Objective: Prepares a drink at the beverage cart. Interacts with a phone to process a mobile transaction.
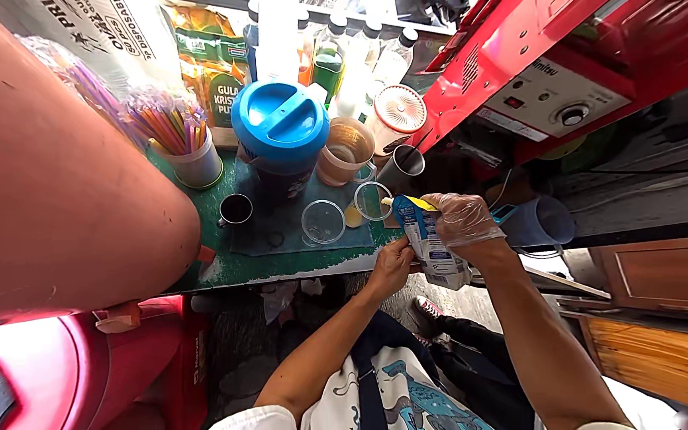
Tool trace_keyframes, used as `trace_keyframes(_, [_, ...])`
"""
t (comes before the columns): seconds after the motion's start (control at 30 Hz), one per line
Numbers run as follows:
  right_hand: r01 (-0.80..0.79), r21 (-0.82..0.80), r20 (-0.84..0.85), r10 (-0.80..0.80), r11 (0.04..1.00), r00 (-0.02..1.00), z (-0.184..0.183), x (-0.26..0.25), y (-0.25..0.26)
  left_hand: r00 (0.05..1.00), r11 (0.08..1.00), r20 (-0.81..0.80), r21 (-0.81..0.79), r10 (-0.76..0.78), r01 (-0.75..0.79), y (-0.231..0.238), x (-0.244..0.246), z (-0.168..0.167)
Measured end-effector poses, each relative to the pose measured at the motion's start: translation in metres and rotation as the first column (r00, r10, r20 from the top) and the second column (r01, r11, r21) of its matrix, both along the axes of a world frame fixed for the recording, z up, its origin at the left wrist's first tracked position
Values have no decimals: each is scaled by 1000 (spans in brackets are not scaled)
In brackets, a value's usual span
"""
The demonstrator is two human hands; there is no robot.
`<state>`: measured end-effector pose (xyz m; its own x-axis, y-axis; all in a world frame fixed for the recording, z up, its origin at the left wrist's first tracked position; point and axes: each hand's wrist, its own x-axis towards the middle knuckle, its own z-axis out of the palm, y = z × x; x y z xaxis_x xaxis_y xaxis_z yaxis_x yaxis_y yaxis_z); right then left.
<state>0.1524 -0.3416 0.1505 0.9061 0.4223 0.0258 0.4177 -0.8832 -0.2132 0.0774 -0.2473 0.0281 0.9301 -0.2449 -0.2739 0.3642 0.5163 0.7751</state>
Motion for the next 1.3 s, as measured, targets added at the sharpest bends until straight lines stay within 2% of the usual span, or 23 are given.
trace_keyframes(0.53, [-32, 71, 50, 29, 997, 998, -2, 0, -3, 1000, 1000, 6, 8, 10, -10, 5, 0, 3])
trace_keyframes(0.73, [21, 182, 47, -31, 983, 998, -6, -2, -14, 999, 996, -22, 76, 47, -46, 8, 1, -5])
trace_keyframes(0.9, [51, 338, 52, -73, 940, 996, -25, -4, -34, 986, 970, -43, 193, 159, -148, 10, -3, -13])
trace_keyframes(1.0, [79, 425, 5, -90, 902, 996, -33, -7, -43, 965, 898, 14, 362, 262, -249, 16, -16, -9])
trace_keyframes(1.1, [91, 492, -11, -98, 866, 995, -45, -8, -47, 906, 728, 273, 540, 324, -423, 33, -32, 21])
trace_keyframes(1.17, [109, 529, -32, -109, 841, 994, -49, -8, -46, 861, 619, 398, 602, 315, -505, 55, -26, 50])
trace_keyframes(1.23, [120, 555, -39, -117, 823, 992, -50, -9, -45, 848, 534, 458, 662, 266, -525, 78, -4, 68])
trace_keyframes(1.3, [114, 571, -31, -117, 813, 993, -50, -9, -43, 875, 523, 451, 711, 175, -471, 92, 21, 78])
